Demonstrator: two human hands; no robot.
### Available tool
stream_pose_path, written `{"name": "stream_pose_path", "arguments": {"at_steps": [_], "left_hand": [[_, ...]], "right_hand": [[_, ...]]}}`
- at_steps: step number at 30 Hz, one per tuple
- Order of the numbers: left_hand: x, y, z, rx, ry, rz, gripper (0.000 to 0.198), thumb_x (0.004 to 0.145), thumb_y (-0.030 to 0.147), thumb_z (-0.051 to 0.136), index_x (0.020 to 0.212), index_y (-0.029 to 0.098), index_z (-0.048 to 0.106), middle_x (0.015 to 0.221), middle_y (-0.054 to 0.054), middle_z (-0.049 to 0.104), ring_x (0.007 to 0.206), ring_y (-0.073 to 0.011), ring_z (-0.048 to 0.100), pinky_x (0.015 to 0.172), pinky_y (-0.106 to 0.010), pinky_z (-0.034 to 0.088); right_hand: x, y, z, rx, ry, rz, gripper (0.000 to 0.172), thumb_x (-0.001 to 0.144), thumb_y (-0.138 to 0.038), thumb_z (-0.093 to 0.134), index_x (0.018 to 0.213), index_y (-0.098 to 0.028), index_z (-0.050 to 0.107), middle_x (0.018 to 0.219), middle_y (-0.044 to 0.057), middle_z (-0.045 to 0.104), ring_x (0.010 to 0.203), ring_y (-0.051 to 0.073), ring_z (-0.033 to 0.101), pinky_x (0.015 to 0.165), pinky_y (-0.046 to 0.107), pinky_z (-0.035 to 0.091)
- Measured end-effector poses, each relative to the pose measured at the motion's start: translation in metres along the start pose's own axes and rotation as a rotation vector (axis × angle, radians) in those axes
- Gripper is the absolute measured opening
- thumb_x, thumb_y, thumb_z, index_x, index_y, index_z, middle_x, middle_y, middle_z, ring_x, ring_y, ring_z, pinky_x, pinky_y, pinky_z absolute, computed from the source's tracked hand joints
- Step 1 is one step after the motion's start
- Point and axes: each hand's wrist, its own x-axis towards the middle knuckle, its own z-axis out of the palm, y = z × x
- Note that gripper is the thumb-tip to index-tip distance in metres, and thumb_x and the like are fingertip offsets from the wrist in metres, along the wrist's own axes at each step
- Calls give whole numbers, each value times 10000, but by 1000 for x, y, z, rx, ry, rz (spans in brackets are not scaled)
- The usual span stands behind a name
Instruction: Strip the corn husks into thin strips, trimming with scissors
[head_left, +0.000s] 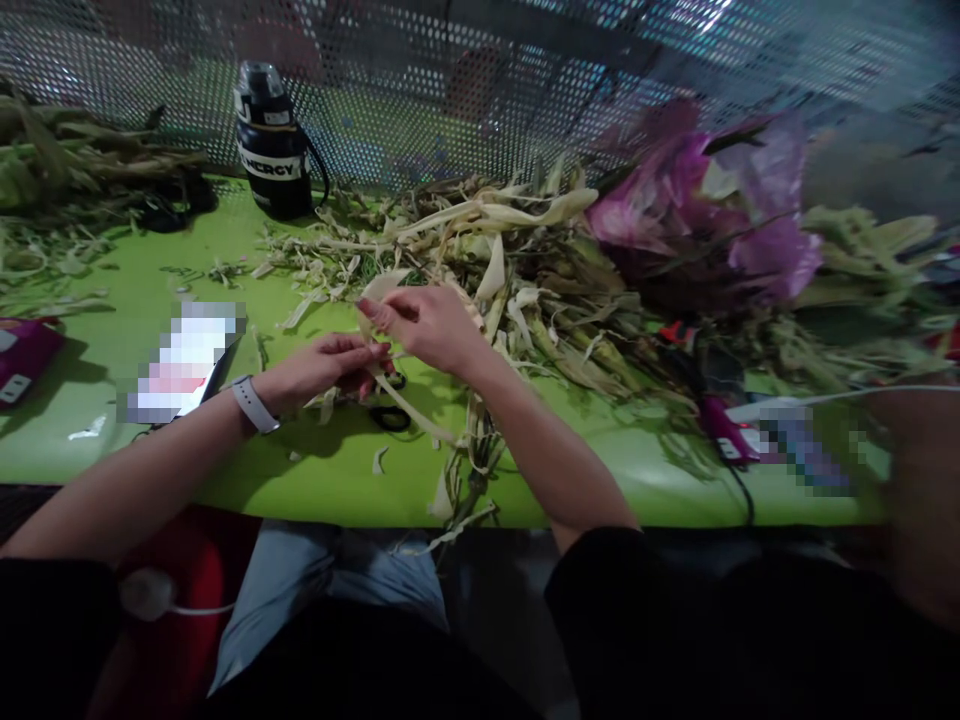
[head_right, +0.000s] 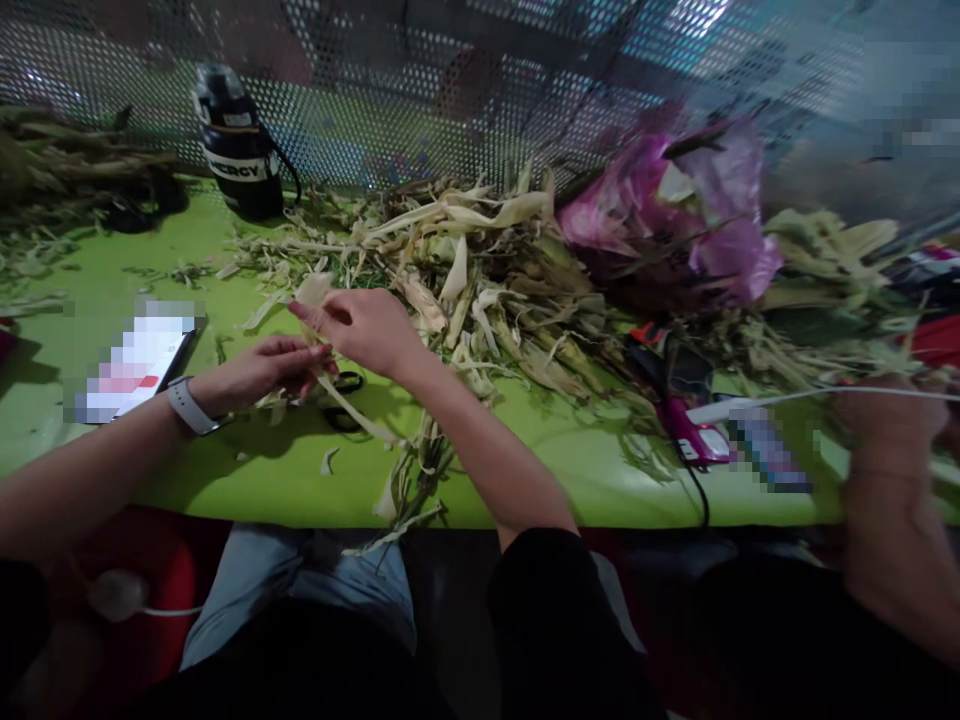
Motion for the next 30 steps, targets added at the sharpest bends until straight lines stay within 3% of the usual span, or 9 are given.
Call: {"name": "stream_pose_path", "arguments": {"at_steps": [3,8,14,19,23,25,27,30], "left_hand": [[2,-3,-2,-119,144,27,390,834,529,638,831,147,715,599,-30,619,469,-80,503,406,-187,345],[3,-2,-1,-131,189,30,310,829,440,663,764,139,700,572,-7,555,457,-69,469,409,-183,344],[-2,3,-1,-78,200,101,339,841,459,655,698,152,678,505,13,530,419,-57,439,394,-184,302],[0,-2,-1,-137,201,67,321,857,449,649,764,144,688,500,9,584,426,-69,489,439,-190,372],[6,-7,-2,-360,210,87,341,893,458,591,951,138,695,793,-72,741,731,-144,689,683,-239,518],[8,-7,-1,-440,214,133,331,889,441,601,1008,144,683,938,-97,755,906,-178,707,822,-282,528],[8,-6,1,-480,218,219,296,881,406,629,1015,147,674,1036,-107,744,1008,-192,691,938,-326,505],[6,-3,4,-487,245,297,262,878,357,652,1047,158,669,1099,-97,728,1045,-198,676,960,-351,507]], "right_hand": [[-5,1,-14,-62,-98,42,614,918,-668,390,671,-158,624,558,-5,497,547,106,420,560,264,279],[-2,12,-7,-103,-123,-169,604,969,-628,277,737,-166,589,718,43,578,669,141,482,621,275,321],[8,24,7,-319,104,-199,547,998,-545,247,832,-175,615,850,101,627,884,221,544,827,354,367],[8,31,7,-364,121,-154,506,999,-520,272,837,-189,619,863,103,633,896,237,554,848,393,391],[-1,18,-9,-303,353,-149,460,991,-534,319,951,-205,638,1032,118,629,1076,270,540,915,442,397],[-7,6,-14,-267,453,-119,451,998,-516,320,962,-207,646,1022,117,626,1073,274,546,892,452,409],[-13,-5,-11,-221,380,-108,472,999,-504,325,858,-194,652,868,102,628,918,246,575,799,411,429],[-15,-14,8,-138,-4,-52,460,955,-502,440,700,-166,623,698,62,609,659,166,528,629,315,392]]}}
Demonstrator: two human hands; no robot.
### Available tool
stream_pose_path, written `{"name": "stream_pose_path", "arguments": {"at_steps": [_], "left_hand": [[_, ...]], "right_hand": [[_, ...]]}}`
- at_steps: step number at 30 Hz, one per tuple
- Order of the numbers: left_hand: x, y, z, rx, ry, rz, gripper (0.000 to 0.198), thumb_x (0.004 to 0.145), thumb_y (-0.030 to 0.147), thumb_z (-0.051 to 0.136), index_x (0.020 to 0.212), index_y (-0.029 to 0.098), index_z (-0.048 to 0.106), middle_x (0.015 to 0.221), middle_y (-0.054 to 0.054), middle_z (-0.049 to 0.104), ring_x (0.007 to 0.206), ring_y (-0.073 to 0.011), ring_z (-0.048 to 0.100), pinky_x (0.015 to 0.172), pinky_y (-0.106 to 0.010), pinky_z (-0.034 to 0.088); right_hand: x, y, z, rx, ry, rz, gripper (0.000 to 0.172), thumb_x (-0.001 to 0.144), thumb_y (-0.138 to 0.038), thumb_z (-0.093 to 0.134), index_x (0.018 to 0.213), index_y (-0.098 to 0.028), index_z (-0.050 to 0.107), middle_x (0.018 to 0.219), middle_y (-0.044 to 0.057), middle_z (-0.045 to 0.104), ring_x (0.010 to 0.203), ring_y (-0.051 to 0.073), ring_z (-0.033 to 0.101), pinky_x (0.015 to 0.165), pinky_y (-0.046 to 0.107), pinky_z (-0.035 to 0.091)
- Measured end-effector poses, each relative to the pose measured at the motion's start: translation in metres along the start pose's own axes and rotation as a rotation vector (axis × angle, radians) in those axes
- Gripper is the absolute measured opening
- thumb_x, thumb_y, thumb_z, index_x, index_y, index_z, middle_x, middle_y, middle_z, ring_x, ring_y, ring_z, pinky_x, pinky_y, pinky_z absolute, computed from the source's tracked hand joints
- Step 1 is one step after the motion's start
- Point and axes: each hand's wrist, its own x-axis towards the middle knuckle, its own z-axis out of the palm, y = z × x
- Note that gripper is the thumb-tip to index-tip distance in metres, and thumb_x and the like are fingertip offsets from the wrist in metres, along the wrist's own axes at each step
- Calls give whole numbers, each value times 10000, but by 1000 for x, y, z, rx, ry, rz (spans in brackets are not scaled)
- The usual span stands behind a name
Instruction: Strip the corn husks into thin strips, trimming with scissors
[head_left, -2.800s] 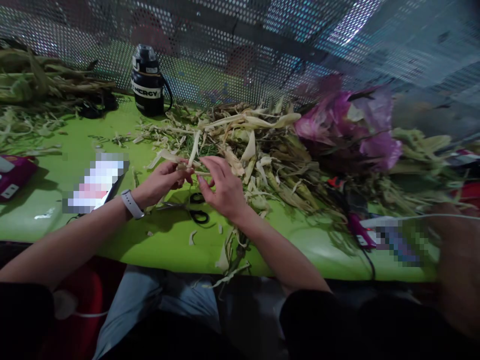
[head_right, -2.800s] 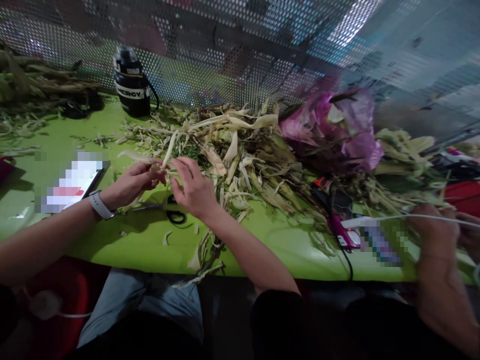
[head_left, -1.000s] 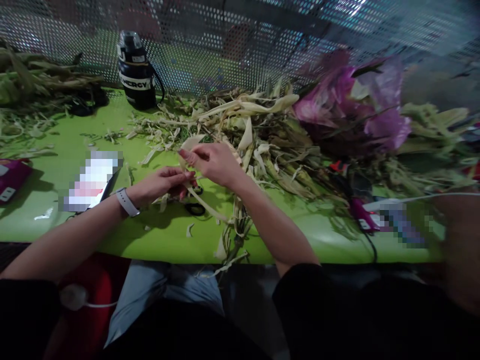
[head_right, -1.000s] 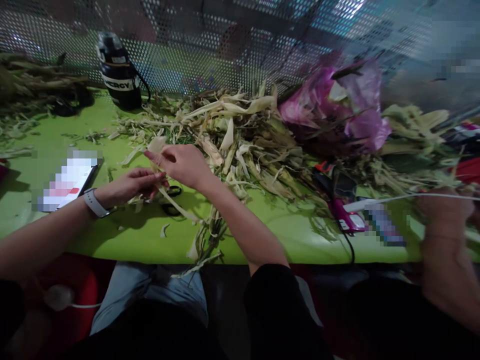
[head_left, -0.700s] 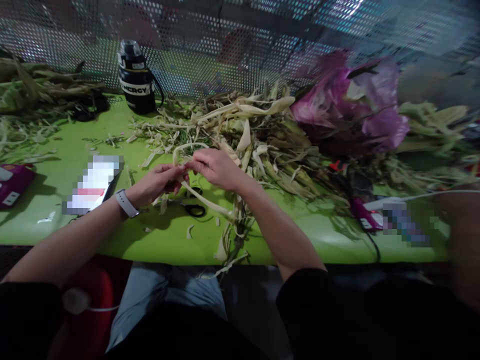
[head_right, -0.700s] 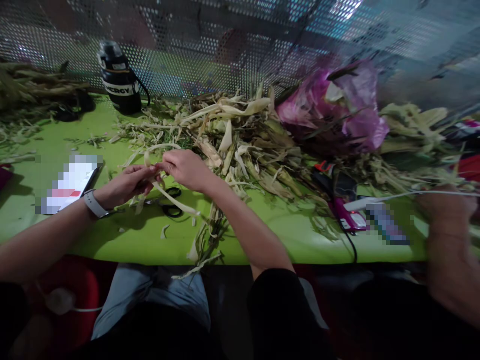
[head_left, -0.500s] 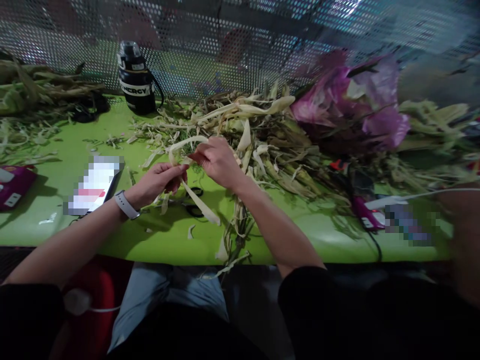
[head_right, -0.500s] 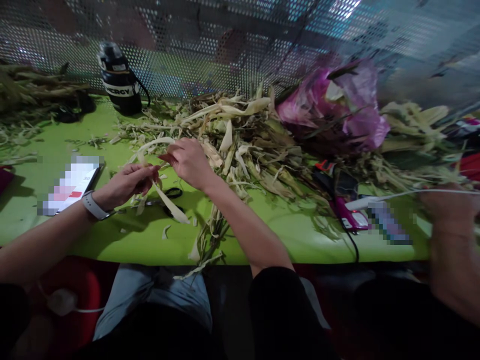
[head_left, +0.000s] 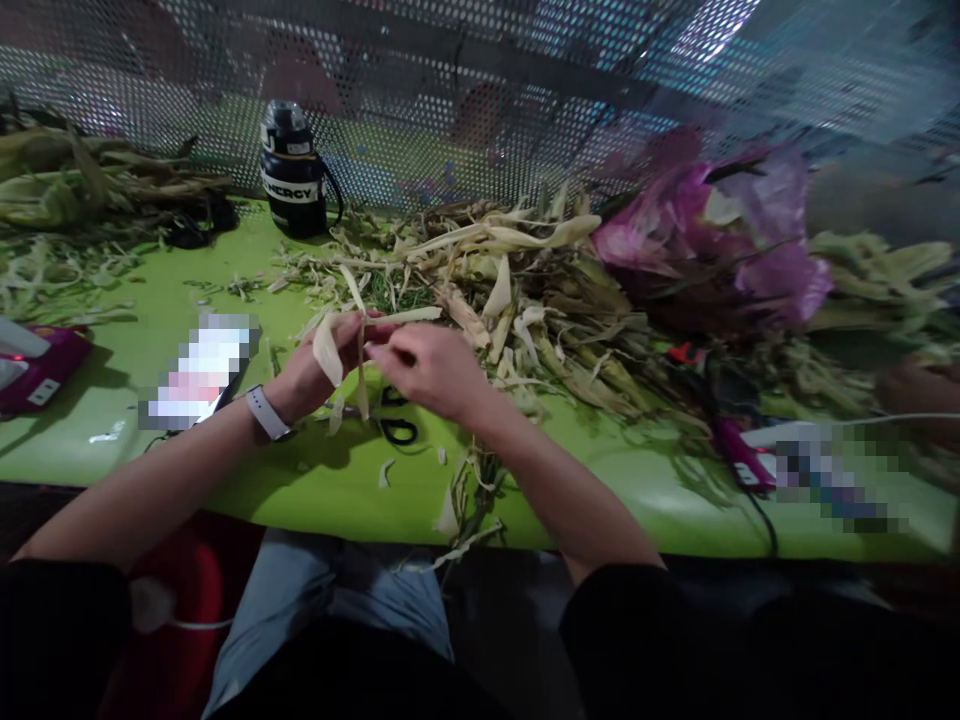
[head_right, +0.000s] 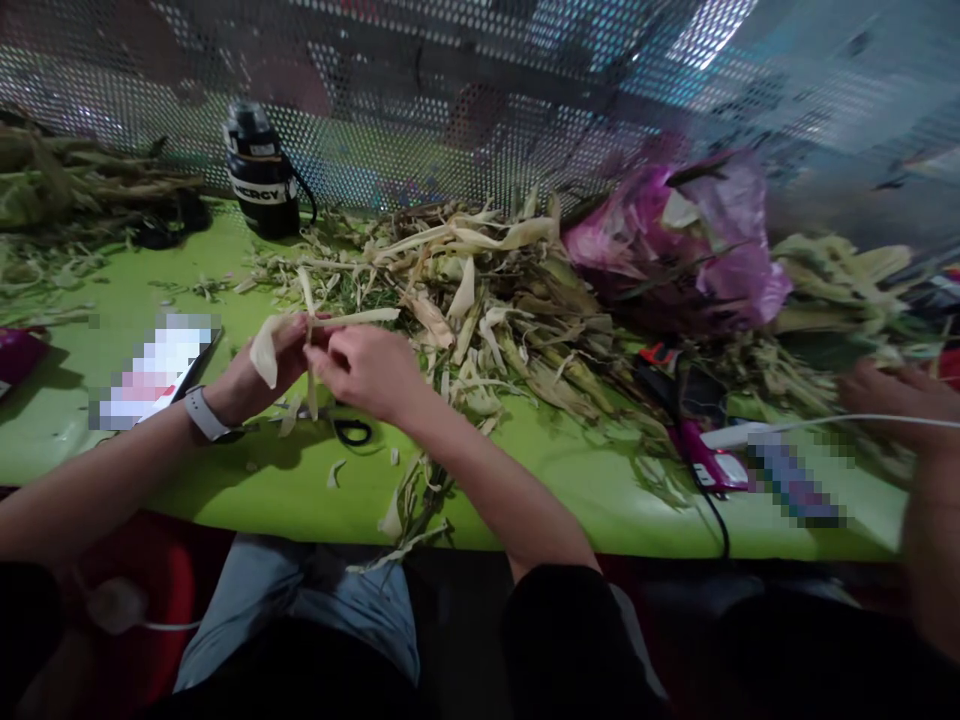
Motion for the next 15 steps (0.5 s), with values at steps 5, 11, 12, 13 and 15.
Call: {"name": "stream_pose_path", "arguments": {"at_steps": [5,11,12,13,15], "left_hand": [[-6,3,4,79,80,31,294,872,330,672,1122,177,664,1102,-65,728,1097,-202,653,938,-319,523],[-5,9,1,111,103,30,264,853,311,696,1057,145,680,1038,-76,738,1051,-200,670,914,-303,521],[-4,10,0,99,114,30,248,850,300,700,1040,141,680,1034,-79,738,1050,-199,671,927,-305,517],[-4,10,0,92,119,29,240,847,294,702,1031,141,679,1032,-80,738,1049,-199,671,935,-309,515],[-2,12,-2,92,104,19,242,846,300,703,1032,147,675,1035,-83,736,1043,-202,673,932,-317,519]], "right_hand": [[4,1,30,285,-174,99,257,918,-343,512,791,-154,631,736,23,649,626,117,515,606,244,361],[5,8,36,408,-246,12,219,912,-267,507,762,-147,612,694,4,619,613,108,492,602,227,345],[5,8,37,429,-262,3,214,912,-267,508,775,-146,619,697,4,619,615,108,494,604,226,349],[5,8,39,452,-270,-5,210,913,-267,508,789,-144,625,702,4,621,620,108,498,608,225,354],[5,8,41,497,-267,-10,203,909,-263,513,802,-142,636,718,5,630,631,105,509,617,224,366]]}}
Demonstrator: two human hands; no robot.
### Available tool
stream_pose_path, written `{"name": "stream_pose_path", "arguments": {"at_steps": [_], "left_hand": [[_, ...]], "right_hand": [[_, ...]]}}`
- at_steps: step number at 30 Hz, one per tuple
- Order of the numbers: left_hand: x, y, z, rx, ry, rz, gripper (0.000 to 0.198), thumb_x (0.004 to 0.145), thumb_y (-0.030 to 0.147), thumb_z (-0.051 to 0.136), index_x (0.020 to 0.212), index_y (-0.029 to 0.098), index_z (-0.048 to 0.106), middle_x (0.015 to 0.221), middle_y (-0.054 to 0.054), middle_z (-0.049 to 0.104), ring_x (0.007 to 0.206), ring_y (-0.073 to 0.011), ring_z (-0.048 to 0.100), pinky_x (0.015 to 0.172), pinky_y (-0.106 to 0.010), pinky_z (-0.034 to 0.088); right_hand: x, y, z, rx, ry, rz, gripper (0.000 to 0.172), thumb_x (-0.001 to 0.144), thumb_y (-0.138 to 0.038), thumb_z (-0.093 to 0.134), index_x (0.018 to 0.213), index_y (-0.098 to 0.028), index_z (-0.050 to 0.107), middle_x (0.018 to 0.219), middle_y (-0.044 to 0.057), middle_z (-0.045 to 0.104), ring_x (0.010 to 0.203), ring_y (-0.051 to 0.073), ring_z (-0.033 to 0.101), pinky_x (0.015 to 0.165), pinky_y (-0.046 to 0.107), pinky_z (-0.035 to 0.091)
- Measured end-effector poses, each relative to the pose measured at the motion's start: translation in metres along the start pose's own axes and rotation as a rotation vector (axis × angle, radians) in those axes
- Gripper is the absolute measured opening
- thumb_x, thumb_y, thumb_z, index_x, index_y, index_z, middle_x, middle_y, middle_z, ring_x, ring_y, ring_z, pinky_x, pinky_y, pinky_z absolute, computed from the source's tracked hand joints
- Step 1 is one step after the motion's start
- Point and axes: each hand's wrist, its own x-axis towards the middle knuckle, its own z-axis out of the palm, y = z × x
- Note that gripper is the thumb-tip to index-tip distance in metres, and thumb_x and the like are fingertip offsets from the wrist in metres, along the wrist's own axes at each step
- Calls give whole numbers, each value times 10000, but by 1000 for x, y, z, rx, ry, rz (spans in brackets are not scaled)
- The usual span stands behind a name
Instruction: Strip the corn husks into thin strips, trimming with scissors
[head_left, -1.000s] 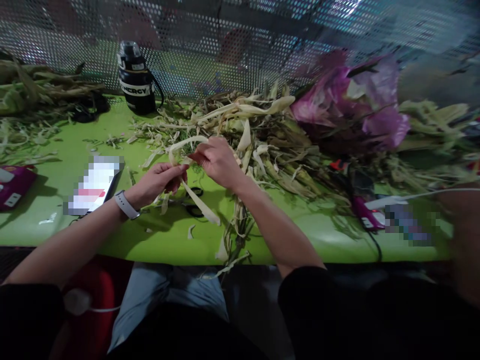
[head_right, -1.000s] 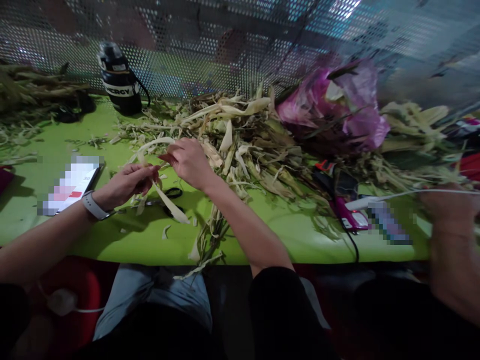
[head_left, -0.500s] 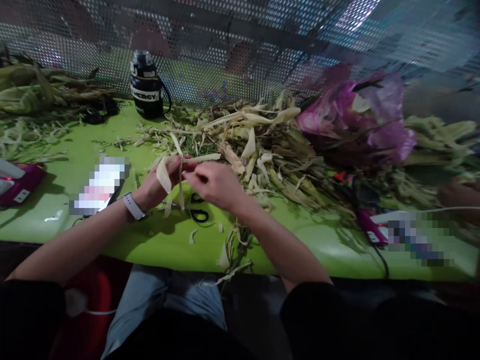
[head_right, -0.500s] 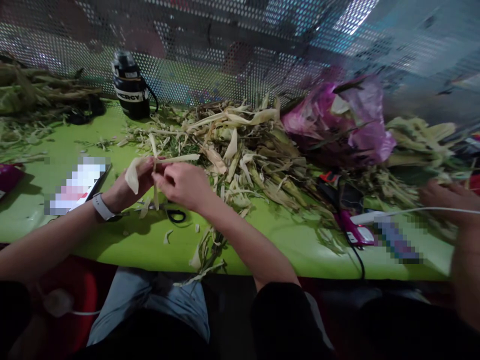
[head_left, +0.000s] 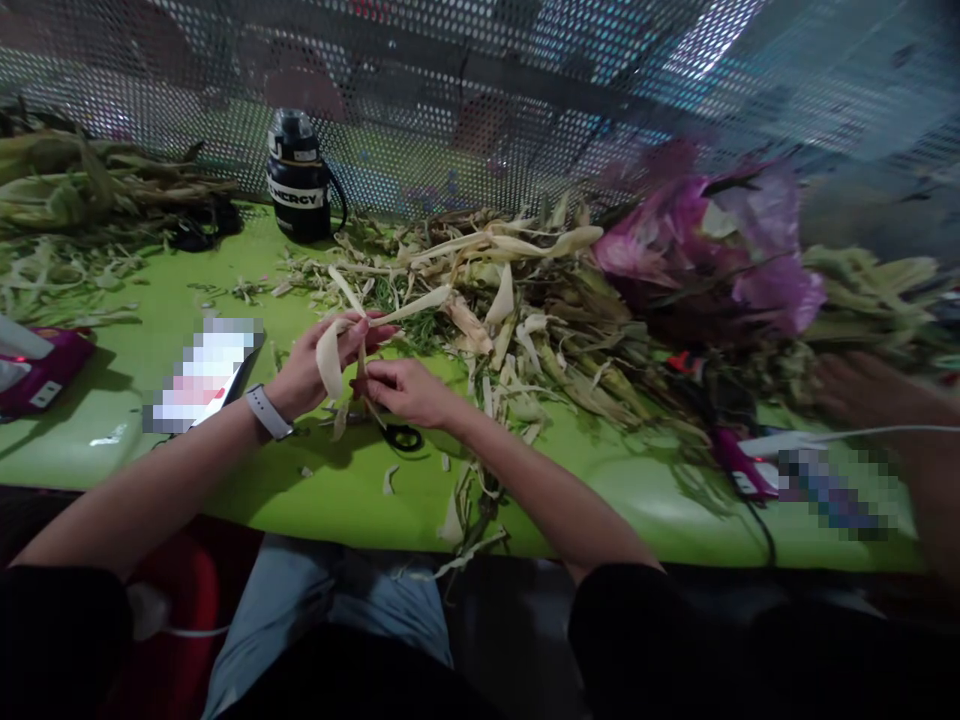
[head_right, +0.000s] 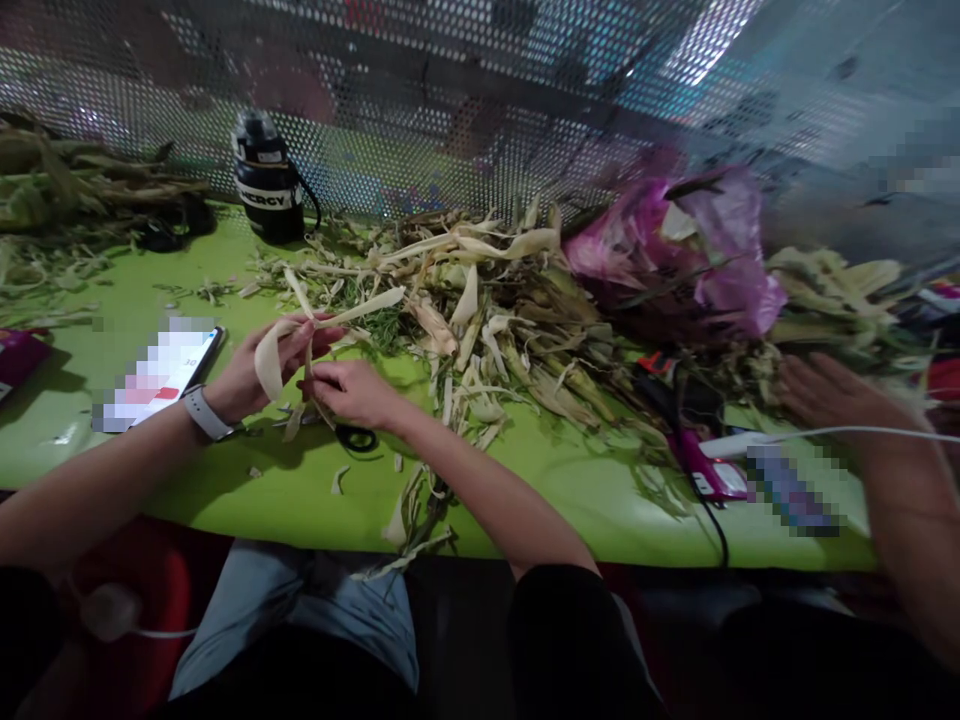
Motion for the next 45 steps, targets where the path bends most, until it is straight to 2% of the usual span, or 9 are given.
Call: {"name": "stream_pose_path", "arguments": {"at_steps": [5,11,16,23,27,30,33,39,45], "left_hand": [[7,1,-9,-29,-50,16,215,869,308,669,1036,174,643,963,-57,726,953,-181,687,798,-303,561],[6,-4,-8,51,-54,-52,233,843,354,700,902,143,619,716,-21,679,614,-92,629,487,-170,421],[4,-6,-5,167,-41,-2,270,762,348,783,826,146,617,682,-17,670,560,-79,596,443,-171,373],[7,2,-9,146,63,62,282,740,365,794,811,142,638,699,-20,679,631,-89,631,484,-166,398],[8,2,-10,131,64,64,262,741,348,791,807,147,637,700,-6,671,619,-92,626,525,-189,445],[9,0,-12,199,30,152,247,767,345,768,882,157,655,790,-23,696,682,-107,646,561,-200,472],[10,-4,-13,285,-50,230,274,803,383,723,950,159,666,921,-59,717,780,-146,676,668,-256,534],[10,-15,-16,644,-34,439,280,846,392,662,985,151,693,919,-74,734,798,-169,677,688,-275,536],[3,-14,-18,982,-32,600,249,855,360,648,1014,179,708,960,-68,763,842,-184,701,743,-283,526]], "right_hand": [[-1,0,-5,181,75,135,277,847,-383,605,714,-145,653,608,-8,598,523,92,479,523,222,344],[6,14,-12,595,395,339,599,861,-675,457,520,-185,514,406,-35,415,372,73,341,411,239,248],[7,13,-5,571,519,258,539,838,-661,525,555,-204,479,454,-52,402,403,73,346,420,240,271],[7,9,4,488,525,176,551,816,-731,485,607,-222,463,499,-57,423,426,81,399,431,243,312],[6,11,4,549,529,235,576,809,-746,487,584,-217,455,479,-54,425,410,82,399,429,248,320],[2,7,6,630,346,319,633,838,-775,386,594,-203,501,502,-18,497,437,99,460,446,255,340],[-4,-3,10,571,185,278,610,849,-757,399,737,-184,574,671,28,612,571,127,566,502,259,370],[-13,-24,15,37,369,83,446,896,-624,483,765,-198,480,627,-28,498,555,102,432,557,268,301],[-14,-26,24,11,375,17,332,922,-458,498,722,-198,458,580,-44,420,519,87,359,534,262,269]]}}
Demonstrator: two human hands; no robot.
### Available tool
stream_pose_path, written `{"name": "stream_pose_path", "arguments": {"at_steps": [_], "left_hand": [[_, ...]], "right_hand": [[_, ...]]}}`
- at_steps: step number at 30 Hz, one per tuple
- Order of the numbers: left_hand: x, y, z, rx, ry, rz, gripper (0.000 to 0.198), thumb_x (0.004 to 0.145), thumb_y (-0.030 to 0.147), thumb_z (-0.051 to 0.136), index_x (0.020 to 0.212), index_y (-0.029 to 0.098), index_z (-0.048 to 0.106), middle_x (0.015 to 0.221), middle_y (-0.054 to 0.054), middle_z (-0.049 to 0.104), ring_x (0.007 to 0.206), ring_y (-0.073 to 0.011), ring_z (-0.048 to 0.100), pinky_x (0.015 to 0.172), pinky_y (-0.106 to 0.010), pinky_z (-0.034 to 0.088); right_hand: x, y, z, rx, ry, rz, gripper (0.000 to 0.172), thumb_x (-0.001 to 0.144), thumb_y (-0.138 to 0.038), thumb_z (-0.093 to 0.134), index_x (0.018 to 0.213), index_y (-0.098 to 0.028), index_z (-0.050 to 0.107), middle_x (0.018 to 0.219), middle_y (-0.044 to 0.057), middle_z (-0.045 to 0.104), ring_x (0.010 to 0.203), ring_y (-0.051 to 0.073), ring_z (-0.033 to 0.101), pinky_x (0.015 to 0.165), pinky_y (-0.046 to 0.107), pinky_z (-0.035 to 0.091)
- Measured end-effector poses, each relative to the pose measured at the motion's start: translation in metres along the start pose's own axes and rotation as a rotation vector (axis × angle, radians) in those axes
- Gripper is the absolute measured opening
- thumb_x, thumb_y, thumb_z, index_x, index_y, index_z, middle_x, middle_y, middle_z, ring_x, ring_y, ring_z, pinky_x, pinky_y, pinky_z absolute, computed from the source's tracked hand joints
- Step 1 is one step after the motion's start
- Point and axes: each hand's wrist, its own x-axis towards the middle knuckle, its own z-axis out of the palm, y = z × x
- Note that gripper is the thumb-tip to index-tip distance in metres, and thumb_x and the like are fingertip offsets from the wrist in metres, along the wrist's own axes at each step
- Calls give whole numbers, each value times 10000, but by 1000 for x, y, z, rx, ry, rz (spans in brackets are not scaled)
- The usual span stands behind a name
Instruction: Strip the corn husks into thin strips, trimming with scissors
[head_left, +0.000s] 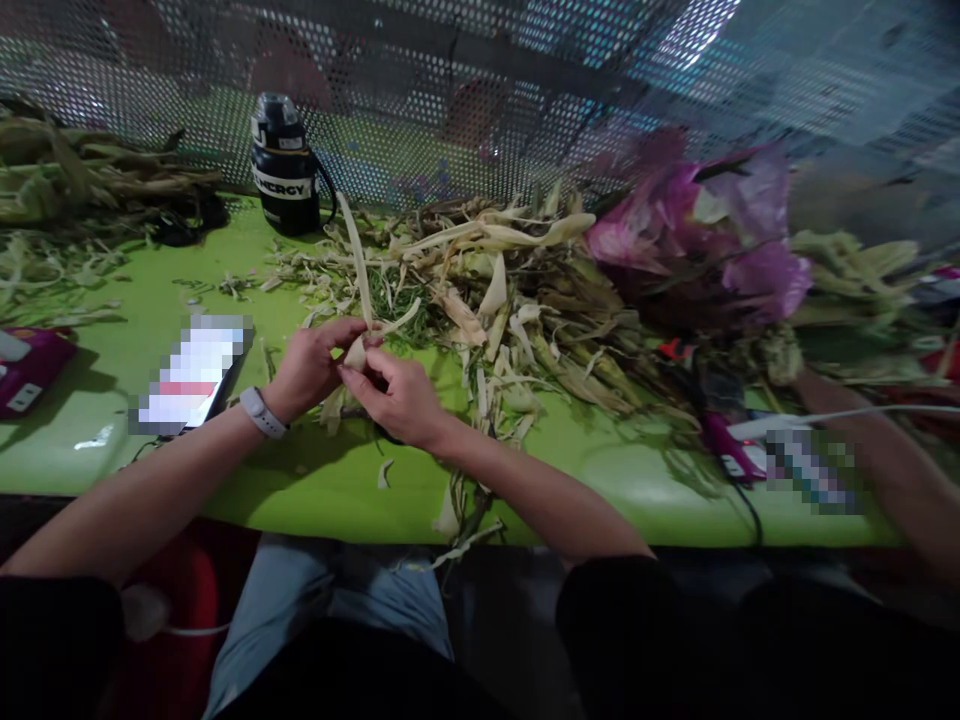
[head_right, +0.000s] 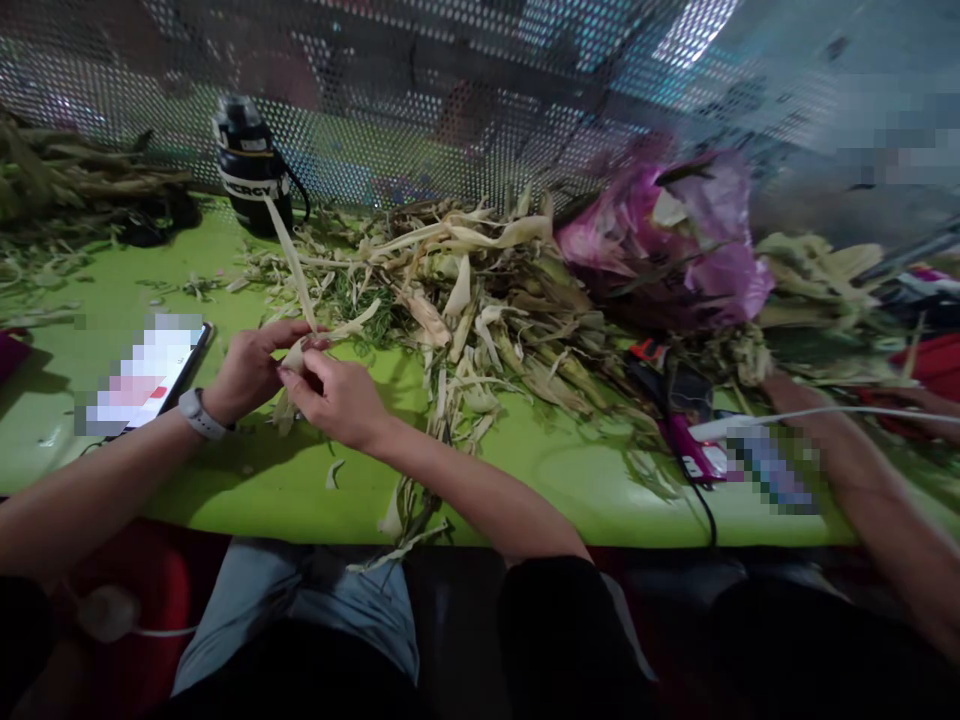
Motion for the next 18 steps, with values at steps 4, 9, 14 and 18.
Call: {"name": "stream_pose_path", "arguments": {"at_steps": [4,9,14,18], "left_hand": [[0,4,-4,83,-62,47,232,845,352,665,1011,193,699,982,-56,758,818,-178,686,698,-277,494],[0,8,-5,96,-66,0,184,884,365,631,928,209,717,923,-41,753,733,-163,641,656,-272,426],[0,11,-2,38,-71,-83,199,843,374,678,921,207,753,906,-45,754,744,-192,649,659,-289,427],[5,13,-3,-199,-107,-167,226,835,369,681,969,198,740,942,-42,736,831,-196,655,745,-299,484]], "right_hand": [[-2,-4,2,109,-55,-45,336,944,-405,465,678,-204,428,552,-53,382,514,83,355,538,248,284],[-1,-12,-6,99,-171,-84,367,961,-430,431,667,-210,420,581,-38,432,534,90,386,561,249,305],[-1,-13,-6,115,-243,-108,411,969,-483,414,667,-206,442,579,-36,461,520,89,379,560,254,322],[-1,-14,-13,58,-212,-177,395,966,-461,439,672,-200,472,618,-19,497,549,99,403,573,270,329]]}}
